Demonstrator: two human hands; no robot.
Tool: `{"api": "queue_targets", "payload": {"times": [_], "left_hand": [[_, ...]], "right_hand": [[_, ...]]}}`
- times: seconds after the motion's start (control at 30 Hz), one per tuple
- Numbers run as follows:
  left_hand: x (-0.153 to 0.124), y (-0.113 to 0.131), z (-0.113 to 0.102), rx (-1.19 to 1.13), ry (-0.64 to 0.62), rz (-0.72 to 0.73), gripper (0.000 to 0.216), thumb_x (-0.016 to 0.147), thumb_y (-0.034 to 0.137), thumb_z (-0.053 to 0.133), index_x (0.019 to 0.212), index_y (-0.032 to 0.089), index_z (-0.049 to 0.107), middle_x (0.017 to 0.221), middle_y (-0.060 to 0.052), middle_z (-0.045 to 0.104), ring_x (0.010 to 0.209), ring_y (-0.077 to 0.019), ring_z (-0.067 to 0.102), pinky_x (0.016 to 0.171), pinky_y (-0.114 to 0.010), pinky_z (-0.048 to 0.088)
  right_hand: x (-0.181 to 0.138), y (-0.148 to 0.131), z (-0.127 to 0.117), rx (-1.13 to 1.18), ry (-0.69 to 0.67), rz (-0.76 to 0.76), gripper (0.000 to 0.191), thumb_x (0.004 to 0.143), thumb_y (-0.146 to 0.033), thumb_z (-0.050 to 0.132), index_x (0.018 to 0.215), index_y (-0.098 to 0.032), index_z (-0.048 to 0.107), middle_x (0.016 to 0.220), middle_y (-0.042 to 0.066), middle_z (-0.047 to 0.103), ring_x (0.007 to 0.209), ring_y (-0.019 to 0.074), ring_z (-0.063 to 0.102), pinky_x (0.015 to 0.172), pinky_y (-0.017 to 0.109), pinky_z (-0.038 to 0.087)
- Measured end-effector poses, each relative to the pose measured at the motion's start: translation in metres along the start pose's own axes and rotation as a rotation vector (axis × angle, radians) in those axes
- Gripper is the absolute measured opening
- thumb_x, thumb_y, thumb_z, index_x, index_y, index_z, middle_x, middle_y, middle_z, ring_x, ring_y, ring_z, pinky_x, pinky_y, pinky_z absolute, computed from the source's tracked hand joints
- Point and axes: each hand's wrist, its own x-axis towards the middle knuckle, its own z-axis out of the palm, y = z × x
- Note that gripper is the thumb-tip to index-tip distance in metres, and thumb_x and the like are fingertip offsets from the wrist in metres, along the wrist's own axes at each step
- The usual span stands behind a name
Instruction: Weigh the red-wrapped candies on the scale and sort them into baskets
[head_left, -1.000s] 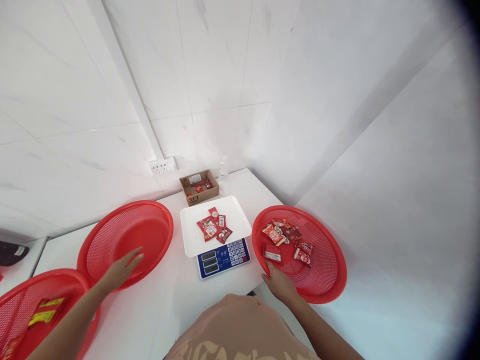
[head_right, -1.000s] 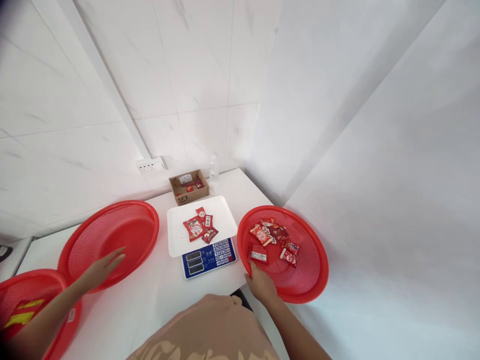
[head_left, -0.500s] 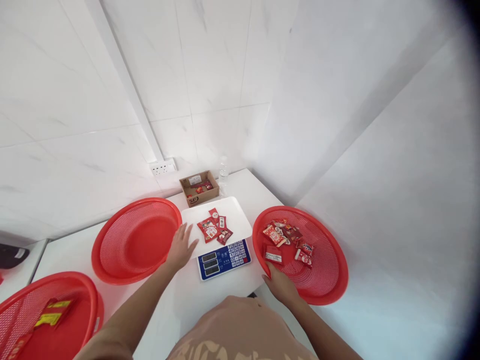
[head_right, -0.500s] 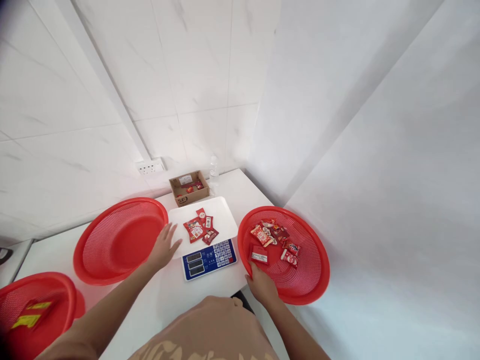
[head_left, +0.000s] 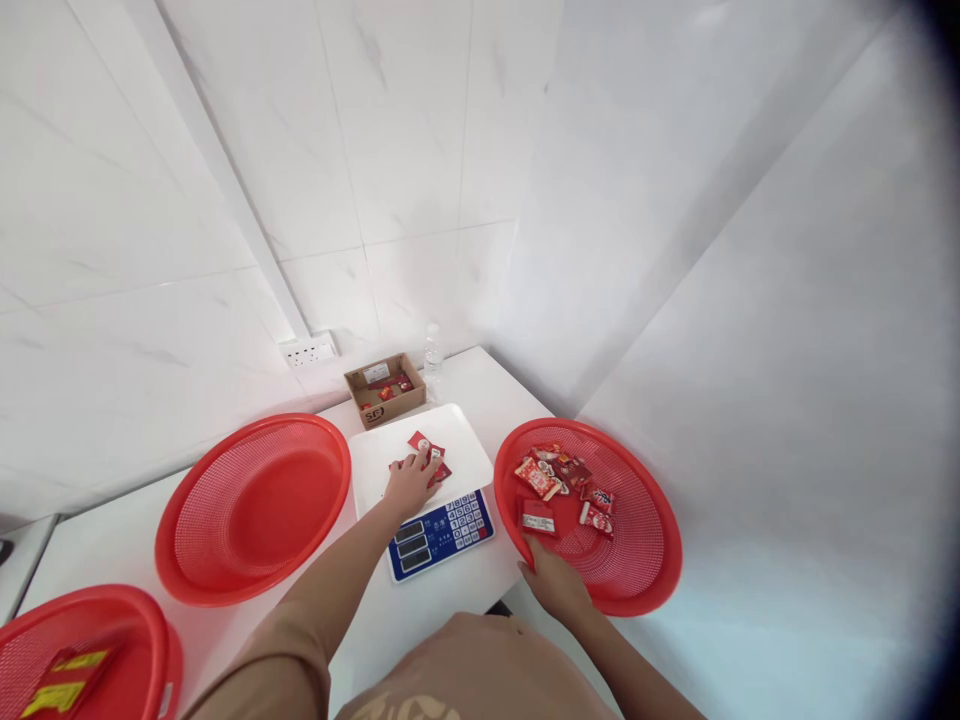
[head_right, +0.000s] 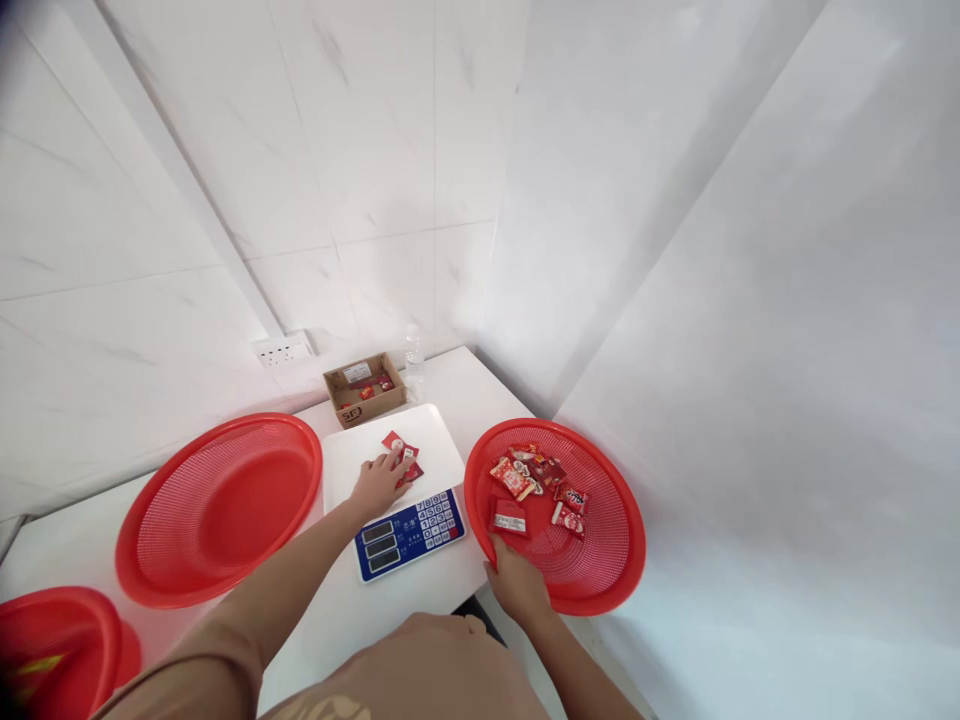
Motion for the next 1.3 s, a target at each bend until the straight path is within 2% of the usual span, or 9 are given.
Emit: {"api": "queue_targets", "payload": {"times": [0.13, 0.3, 0.5, 0.63, 0.73, 0.87, 1.1, 1.2, 1.3], "left_hand": [[-0.005, -0.004, -0.004, -0.056, 0.03, 0.032, 0.04, 0.084, 0.015, 0.043, 0.12, 0.025, 0.056, 0.129, -0.01, 0.052, 0.116, -0.0265, 0.048, 0.093, -0.045, 0.04], [-0.019, -0.018, -0.017, -0.117, 0.137, 0.042, 0.04, 0.081, 0.009, 0.042, 0.113, 0.021, 0.061, 0.124, -0.008, 0.054, 0.114, -0.0209, 0.05, 0.098, -0.034, 0.04], [-0.067, -0.075, -0.055, -0.15, 0.526, -0.177, 0.034, 0.081, 0.021, 0.045, 0.11, 0.022, 0.063, 0.121, -0.01, 0.054, 0.11, -0.0247, 0.052, 0.09, -0.036, 0.047], [-0.106, -0.114, -0.071, -0.072, 0.502, -0.428, 0.036, 0.083, 0.028, 0.043, 0.114, 0.02, 0.06, 0.125, -0.012, 0.051, 0.111, -0.0273, 0.051, 0.084, -0.037, 0.05], [-0.117, -0.124, -0.068, 0.034, 0.464, -0.454, 0.034, 0.084, 0.032, 0.045, 0.109, 0.018, 0.063, 0.133, -0.015, 0.045, 0.123, -0.0339, 0.042, 0.094, -0.048, 0.043], [-0.09, -0.107, -0.053, 0.068, 0.363, -0.245, 0.036, 0.087, 0.03, 0.041, 0.113, 0.016, 0.061, 0.14, -0.015, 0.042, 0.134, -0.0341, 0.029, 0.106, -0.054, 0.028], [0.009, -0.041, -0.026, -0.043, -0.045, 0.022, 0.056, 0.084, 0.012, 0.033, 0.14, 0.018, 0.033, 0.15, -0.009, 0.03, 0.14, -0.0263, 0.017, 0.111, -0.049, 0.02], [0.035, -0.027, -0.019, -0.045, -0.085, 0.064, 0.057, 0.082, 0.006, 0.032, 0.136, 0.023, 0.037, 0.147, -0.007, 0.036, 0.14, -0.025, 0.019, 0.111, -0.05, 0.018], [0.044, -0.025, -0.017, -0.052, -0.065, 0.053, 0.051, 0.08, 0.003, 0.034, 0.125, 0.021, 0.048, 0.132, -0.01, 0.051, 0.131, -0.0239, 0.037, 0.109, -0.046, 0.024]], "right_hand": [[-0.001, -0.001, -0.002, -0.006, -0.002, 0.008, 0.051, 0.086, -0.028, 0.038, 0.136, -0.017, 0.038, 0.124, 0.014, 0.059, 0.109, 0.027, 0.057, 0.086, 0.038, 0.044], [-0.003, -0.003, -0.005, 0.007, -0.008, 0.001, 0.052, 0.085, -0.028, 0.038, 0.136, -0.017, 0.038, 0.123, 0.014, 0.059, 0.109, 0.0266, 0.058, 0.087, 0.038, 0.043], [-0.002, -0.001, -0.002, 0.02, 0.012, -0.02, 0.052, 0.085, -0.027, 0.038, 0.136, -0.016, 0.039, 0.123, 0.015, 0.059, 0.108, 0.0271, 0.058, 0.086, 0.038, 0.043], [0.0, 0.001, 0.001, 0.02, 0.016, -0.011, 0.052, 0.085, -0.028, 0.038, 0.136, -0.015, 0.039, 0.12, 0.015, 0.061, 0.105, 0.0275, 0.06, 0.085, 0.04, 0.044], [0.001, 0.001, 0.001, 0.02, 0.013, -0.007, 0.053, 0.085, -0.028, 0.038, 0.136, -0.016, 0.039, 0.119, 0.014, 0.062, 0.106, 0.0268, 0.059, 0.086, 0.039, 0.043], [0.0, -0.001, -0.001, 0.014, 0.01, 0.0, 0.052, 0.085, -0.027, 0.037, 0.136, -0.016, 0.039, 0.12, 0.014, 0.062, 0.106, 0.0269, 0.059, 0.086, 0.039, 0.043], [0.001, -0.001, -0.001, -0.008, 0.006, 0.001, 0.052, 0.085, -0.026, 0.039, 0.136, -0.017, 0.039, 0.125, 0.014, 0.058, 0.109, 0.0262, 0.058, 0.087, 0.039, 0.044], [0.001, -0.001, -0.001, -0.013, 0.019, 0.001, 0.052, 0.085, -0.025, 0.038, 0.136, -0.016, 0.039, 0.123, 0.015, 0.059, 0.108, 0.0267, 0.059, 0.086, 0.039, 0.044], [-0.001, -0.002, -0.003, -0.014, 0.027, -0.008, 0.051, 0.085, -0.025, 0.038, 0.135, -0.017, 0.04, 0.122, 0.014, 0.06, 0.107, 0.0272, 0.059, 0.085, 0.04, 0.045]]}}
